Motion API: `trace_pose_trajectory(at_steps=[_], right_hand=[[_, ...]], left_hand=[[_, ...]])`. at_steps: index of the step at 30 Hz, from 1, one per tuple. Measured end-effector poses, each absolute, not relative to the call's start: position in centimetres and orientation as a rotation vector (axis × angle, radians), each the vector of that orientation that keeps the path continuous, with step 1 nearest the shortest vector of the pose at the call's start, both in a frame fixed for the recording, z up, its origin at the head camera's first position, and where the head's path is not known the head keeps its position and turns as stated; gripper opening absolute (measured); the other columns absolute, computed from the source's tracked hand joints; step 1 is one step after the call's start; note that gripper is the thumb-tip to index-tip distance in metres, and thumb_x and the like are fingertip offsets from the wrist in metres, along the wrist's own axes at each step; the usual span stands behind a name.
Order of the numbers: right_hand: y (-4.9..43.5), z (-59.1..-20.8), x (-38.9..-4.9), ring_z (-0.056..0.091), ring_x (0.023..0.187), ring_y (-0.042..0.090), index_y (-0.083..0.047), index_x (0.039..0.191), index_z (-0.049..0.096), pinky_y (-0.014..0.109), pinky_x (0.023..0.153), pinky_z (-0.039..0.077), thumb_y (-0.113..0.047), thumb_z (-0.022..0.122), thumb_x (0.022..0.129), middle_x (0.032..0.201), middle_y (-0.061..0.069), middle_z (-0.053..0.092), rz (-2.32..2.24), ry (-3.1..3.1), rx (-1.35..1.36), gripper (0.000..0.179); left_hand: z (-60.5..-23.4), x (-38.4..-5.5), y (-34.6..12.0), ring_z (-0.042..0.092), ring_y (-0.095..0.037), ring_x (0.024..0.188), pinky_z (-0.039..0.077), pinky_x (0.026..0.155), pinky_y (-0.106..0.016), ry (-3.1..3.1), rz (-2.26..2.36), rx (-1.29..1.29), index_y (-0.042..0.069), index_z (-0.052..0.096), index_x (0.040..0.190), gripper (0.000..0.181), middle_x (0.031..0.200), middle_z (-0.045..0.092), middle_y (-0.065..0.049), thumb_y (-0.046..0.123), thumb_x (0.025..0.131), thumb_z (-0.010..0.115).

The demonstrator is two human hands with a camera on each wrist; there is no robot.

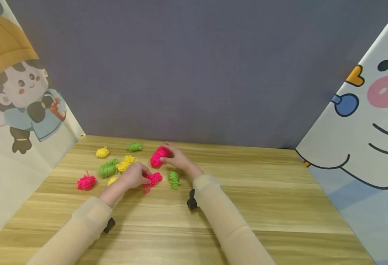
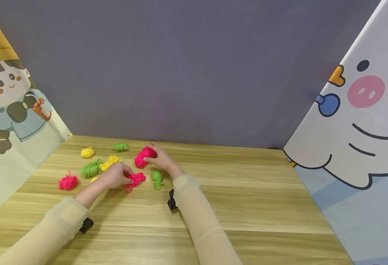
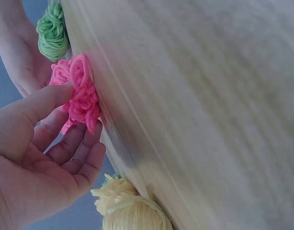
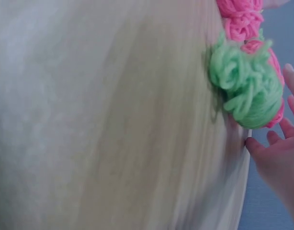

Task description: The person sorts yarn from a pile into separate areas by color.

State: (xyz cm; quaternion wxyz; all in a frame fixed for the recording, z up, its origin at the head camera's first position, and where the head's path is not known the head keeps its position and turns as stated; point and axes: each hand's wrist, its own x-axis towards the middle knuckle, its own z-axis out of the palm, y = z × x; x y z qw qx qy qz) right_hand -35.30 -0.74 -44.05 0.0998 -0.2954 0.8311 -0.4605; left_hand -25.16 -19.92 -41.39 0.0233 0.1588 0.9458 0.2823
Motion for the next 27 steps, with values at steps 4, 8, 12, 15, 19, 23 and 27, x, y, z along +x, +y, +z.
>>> trace_pose_trajectory(at_steps=[4,8,12,15,19,23,27], right_hand=[[-0.7,-44.4,-35.5,0.031,0.138,0.031,-0.008,0.144,0.037,0.041,0.113,0.028,-0.014,0.066,0.089,0.153,0.015,0.026,-1.319,2.492,-0.88,0.062],[-0.6,-44.7,-35.6,0.043,0.128,0.029,-0.007,0.141,0.042,0.035,0.106,0.038,-0.012,0.068,0.087,0.146,0.017,0.035,-1.298,2.511,-0.874,0.061],[-0.5,-44.7,-35.5,0.047,0.121,0.027,-0.011,0.136,0.049,0.034,0.102,0.042,-0.014,0.071,0.084,0.137,0.013,0.041,-1.285,2.547,-0.823,0.057],[-0.4,-44.8,-35.5,0.049,0.118,0.024,-0.011,0.129,0.054,0.032,0.101,0.043,-0.014,0.073,0.083,0.132,0.011,0.046,-1.302,2.558,-0.786,0.05],[-0.2,-44.9,-35.5,0.053,0.108,0.02,-0.007,0.116,0.056,0.028,0.094,0.045,-0.011,0.074,0.081,0.119,0.009,0.055,-1.333,2.555,-0.751,0.039],[0.0,-45.1,-35.5,0.055,0.096,0.016,-0.006,0.108,0.055,0.024,0.085,0.048,-0.008,0.075,0.08,0.105,0.008,0.06,-1.386,2.533,-0.703,0.035],[0.2,-45.2,-35.6,0.057,0.096,0.017,-0.005,0.111,0.056,0.024,0.084,0.048,-0.008,0.076,0.079,0.105,0.009,0.061,-1.409,2.557,-0.683,0.037]], left_hand=[[-41.5,-25.2,-19.8,0.054,-0.011,0.066,0.048,0.061,-0.026,2.918,0.87,0.446,0.004,0.071,0.078,0.007,0.07,0.066,0.0,0.005,0.074,0.077],[-41.6,-25.3,-19.8,0.054,-0.012,0.066,0.048,0.062,-0.027,2.932,0.862,0.452,0.004,0.071,0.078,0.008,0.07,0.065,0.0,0.005,0.073,0.077],[-41.8,-25.3,-19.9,0.054,-0.013,0.065,0.047,0.06,-0.027,2.945,0.856,0.471,0.003,0.07,0.077,0.008,0.07,0.064,-0.001,0.004,0.073,0.077],[-41.8,-25.4,-19.9,0.054,-0.013,0.065,0.047,0.059,-0.027,2.945,0.856,0.475,0.004,0.07,0.077,0.008,0.07,0.065,-0.001,0.004,0.073,0.077],[-41.8,-25.4,-19.9,0.054,-0.012,0.065,0.048,0.06,-0.027,2.937,0.871,0.469,0.004,0.07,0.077,0.008,0.07,0.065,-0.001,0.004,0.073,0.077],[-41.9,-25.5,-19.9,0.055,-0.012,0.066,0.049,0.062,-0.027,2.925,0.891,0.452,0.004,0.07,0.077,0.007,0.071,0.066,-0.001,0.004,0.074,0.076],[-41.9,-25.5,-20.1,0.056,-0.012,0.067,0.05,0.062,-0.028,2.915,0.896,0.432,0.003,0.071,0.08,0.008,0.073,0.066,-0.002,0.004,0.075,0.076]])
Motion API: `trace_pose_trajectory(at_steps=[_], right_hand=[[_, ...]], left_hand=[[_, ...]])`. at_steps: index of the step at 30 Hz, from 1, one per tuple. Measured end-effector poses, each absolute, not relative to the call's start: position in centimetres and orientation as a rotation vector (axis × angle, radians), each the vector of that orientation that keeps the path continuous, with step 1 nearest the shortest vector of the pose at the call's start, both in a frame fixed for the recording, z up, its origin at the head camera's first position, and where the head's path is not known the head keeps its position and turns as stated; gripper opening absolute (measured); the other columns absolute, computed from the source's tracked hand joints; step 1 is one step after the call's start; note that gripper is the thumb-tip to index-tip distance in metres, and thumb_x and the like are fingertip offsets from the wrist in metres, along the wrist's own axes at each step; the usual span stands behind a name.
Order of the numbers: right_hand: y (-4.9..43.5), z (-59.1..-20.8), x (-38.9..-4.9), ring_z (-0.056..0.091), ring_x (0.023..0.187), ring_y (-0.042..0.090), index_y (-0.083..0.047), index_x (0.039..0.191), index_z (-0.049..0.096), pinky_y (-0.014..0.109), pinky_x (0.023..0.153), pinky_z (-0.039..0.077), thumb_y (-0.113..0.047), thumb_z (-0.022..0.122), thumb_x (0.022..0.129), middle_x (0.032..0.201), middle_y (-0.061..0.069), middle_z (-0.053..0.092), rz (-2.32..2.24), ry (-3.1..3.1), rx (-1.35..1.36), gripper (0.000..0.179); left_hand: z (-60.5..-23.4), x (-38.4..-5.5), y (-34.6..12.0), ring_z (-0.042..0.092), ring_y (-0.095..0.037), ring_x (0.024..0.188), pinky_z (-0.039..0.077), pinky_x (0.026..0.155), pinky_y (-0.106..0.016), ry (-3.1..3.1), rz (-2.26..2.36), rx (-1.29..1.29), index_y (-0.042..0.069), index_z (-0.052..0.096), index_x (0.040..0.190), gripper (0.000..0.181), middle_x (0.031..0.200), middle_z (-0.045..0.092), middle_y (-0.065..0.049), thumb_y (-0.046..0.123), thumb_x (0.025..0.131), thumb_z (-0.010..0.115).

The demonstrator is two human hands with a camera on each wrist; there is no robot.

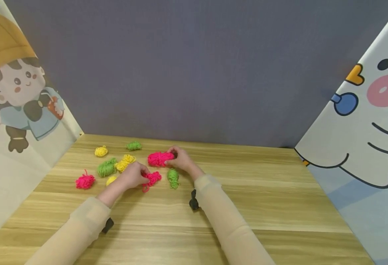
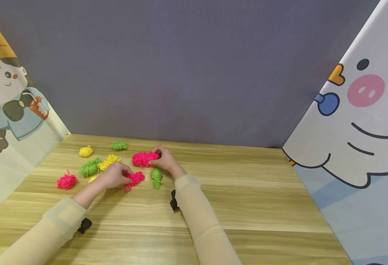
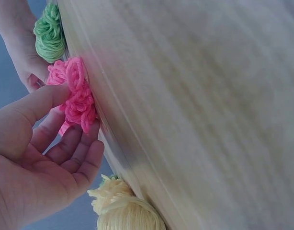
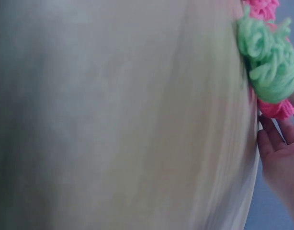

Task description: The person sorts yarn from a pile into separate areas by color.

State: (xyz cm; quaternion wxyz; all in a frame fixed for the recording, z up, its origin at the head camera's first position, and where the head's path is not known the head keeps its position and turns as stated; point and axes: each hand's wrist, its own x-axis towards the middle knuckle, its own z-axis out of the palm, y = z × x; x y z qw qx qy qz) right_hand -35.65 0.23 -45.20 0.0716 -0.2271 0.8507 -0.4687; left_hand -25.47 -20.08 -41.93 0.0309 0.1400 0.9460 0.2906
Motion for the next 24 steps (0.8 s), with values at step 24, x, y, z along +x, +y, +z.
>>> trace_pose_trajectory(at_steps=[24], right_hand=[[3.1,-42.7,-35.3,0.06,0.086,0.014,-0.006,0.109,0.065,0.021,0.075,0.052,-0.01,0.079,0.075,0.099,0.007,0.066,-1.474,2.552,-0.532,0.036]], left_hand=[[-41.9,-25.5,-20.1,0.055,-0.013,0.069,0.047,0.061,-0.027,2.898,0.893,0.432,0.003,0.071,0.081,0.008,0.075,0.066,-0.003,0.005,0.075,0.076]])
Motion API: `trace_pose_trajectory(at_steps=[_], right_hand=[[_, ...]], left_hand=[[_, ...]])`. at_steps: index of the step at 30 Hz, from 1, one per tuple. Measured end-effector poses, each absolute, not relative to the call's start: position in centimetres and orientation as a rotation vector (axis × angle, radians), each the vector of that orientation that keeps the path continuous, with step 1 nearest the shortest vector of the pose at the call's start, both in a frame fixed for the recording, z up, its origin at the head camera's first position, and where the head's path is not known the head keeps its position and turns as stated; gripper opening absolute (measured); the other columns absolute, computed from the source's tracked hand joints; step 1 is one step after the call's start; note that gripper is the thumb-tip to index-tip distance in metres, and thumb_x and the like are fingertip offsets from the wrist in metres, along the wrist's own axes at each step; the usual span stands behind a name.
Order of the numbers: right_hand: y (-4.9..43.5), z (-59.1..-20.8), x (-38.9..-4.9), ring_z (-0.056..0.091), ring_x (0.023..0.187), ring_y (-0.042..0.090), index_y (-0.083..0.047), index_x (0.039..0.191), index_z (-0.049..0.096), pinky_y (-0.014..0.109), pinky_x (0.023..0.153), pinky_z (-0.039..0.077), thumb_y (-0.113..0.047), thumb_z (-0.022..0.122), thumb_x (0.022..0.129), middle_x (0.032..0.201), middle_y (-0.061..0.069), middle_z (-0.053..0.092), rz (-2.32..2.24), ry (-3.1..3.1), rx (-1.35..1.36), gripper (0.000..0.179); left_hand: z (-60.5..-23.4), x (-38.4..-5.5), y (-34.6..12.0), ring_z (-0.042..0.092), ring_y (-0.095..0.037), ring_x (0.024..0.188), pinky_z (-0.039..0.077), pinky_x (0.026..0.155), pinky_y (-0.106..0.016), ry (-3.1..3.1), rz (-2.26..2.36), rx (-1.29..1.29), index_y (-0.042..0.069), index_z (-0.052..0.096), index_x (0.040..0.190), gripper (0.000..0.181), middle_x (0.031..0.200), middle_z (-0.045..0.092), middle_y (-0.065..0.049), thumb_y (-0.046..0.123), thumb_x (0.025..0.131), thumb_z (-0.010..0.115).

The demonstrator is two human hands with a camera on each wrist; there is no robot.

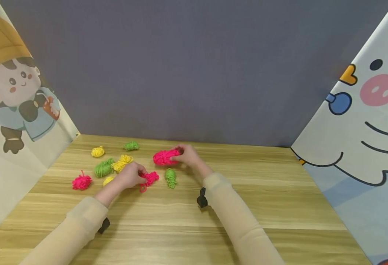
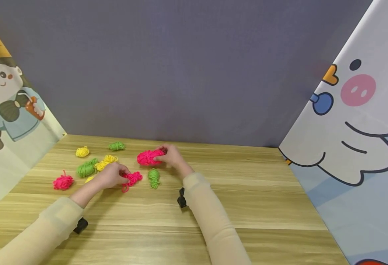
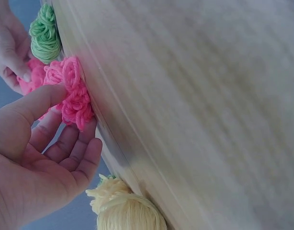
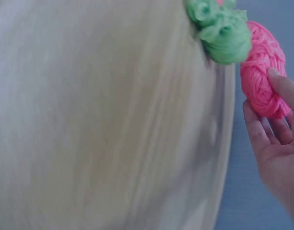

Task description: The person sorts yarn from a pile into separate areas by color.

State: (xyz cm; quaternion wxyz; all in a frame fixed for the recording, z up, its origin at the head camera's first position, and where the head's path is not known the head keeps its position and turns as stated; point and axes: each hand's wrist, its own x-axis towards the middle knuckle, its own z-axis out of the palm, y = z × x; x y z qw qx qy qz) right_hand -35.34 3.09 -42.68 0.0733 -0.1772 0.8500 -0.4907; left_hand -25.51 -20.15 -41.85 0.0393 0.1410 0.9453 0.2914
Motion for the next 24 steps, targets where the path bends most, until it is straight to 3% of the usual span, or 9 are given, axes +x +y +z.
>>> trace_pose_trajectory(at_steps=[10,24], right_hand=[[5.0,-39.3,-34.8,0.063,0.085,0.016,-0.007,0.104,0.067,0.022,0.071,0.053,-0.02,0.08,0.076,0.096,0.006,0.069,-1.215,2.707,-0.748,0.033],[8.9,-34.8,-33.7,0.061,0.082,0.013,-0.01,0.103,0.068,0.022,0.066,0.05,-0.022,0.079,0.077,0.095,0.003,0.068,-1.161,2.714,-0.754,0.031]], left_hand=[[-41.7,-25.6,-20.2,0.056,-0.013,0.068,0.048,0.061,-0.027,2.881,0.915,0.426,0.003,0.071,0.08,0.008,0.074,0.067,-0.003,0.005,0.075,0.076],[-41.7,-25.5,-20.0,0.055,-0.014,0.069,0.047,0.061,-0.027,2.884,0.894,0.421,0.003,0.07,0.08,0.009,0.075,0.066,-0.003,0.006,0.075,0.076]])
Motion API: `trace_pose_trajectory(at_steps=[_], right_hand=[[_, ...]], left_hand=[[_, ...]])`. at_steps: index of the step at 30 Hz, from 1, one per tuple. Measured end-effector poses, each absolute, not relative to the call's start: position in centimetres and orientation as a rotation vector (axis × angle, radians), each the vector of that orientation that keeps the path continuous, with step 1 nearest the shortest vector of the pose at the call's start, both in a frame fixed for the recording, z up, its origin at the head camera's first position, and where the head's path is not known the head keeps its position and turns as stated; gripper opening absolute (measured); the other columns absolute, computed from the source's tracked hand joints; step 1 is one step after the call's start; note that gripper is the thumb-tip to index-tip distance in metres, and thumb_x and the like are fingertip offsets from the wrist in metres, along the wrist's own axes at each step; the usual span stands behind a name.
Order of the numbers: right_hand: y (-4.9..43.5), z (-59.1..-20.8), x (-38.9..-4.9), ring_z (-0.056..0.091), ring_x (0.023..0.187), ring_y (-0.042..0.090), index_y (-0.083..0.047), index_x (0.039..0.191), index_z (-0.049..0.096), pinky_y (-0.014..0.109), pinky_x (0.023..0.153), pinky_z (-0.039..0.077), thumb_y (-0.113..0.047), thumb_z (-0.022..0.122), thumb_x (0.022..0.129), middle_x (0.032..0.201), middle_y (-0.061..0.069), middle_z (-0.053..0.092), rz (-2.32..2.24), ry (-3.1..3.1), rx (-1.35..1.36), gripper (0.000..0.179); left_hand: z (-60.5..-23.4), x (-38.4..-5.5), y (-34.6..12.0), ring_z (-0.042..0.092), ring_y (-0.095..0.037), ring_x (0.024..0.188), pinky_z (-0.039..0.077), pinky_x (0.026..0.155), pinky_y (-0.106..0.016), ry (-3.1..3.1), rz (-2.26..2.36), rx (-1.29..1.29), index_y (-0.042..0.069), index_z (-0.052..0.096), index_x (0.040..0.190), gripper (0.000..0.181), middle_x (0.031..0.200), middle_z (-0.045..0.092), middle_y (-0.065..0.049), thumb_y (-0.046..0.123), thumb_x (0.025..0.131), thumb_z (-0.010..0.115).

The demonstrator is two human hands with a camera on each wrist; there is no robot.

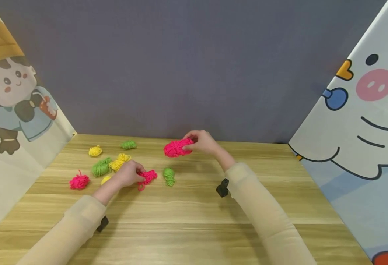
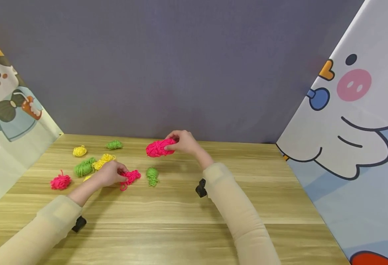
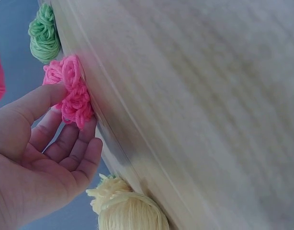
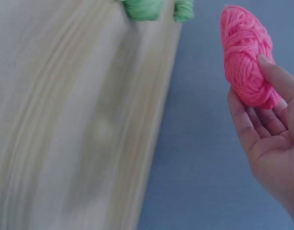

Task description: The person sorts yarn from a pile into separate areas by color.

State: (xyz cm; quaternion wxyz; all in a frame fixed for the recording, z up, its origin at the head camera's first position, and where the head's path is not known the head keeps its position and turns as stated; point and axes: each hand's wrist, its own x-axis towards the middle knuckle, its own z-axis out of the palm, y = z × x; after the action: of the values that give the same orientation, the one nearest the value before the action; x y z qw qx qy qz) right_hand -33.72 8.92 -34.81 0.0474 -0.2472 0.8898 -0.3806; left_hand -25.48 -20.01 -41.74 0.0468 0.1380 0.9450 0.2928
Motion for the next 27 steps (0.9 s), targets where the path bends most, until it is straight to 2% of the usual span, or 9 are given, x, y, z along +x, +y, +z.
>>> trace_pose_trajectory(at_steps=[18,27], right_hand=[[14.6,-31.1,-32.2,0.062,0.084,0.018,-0.011,0.105,0.066,0.028,0.066,0.052,-0.027,0.079,0.077,0.098,0.006,0.067,-1.253,2.75,-0.673,0.034],[18.1,-30.1,-30.7,0.062,0.086,0.019,-0.011,0.107,0.065,0.028,0.067,0.052,-0.023,0.077,0.08,0.101,0.007,0.067,-1.218,2.85,-0.643,0.032]], left_hand=[[-41.4,-25.2,-19.9,0.057,-0.014,0.07,0.048,0.062,-0.029,2.884,0.869,0.396,0.002,0.07,0.082,0.009,0.077,0.067,-0.004,0.006,0.075,0.076],[-41.4,-25.3,-19.8,0.057,-0.014,0.07,0.049,0.063,-0.029,2.886,0.857,0.391,0.002,0.071,0.083,0.01,0.077,0.067,-0.004,0.006,0.076,0.076]])
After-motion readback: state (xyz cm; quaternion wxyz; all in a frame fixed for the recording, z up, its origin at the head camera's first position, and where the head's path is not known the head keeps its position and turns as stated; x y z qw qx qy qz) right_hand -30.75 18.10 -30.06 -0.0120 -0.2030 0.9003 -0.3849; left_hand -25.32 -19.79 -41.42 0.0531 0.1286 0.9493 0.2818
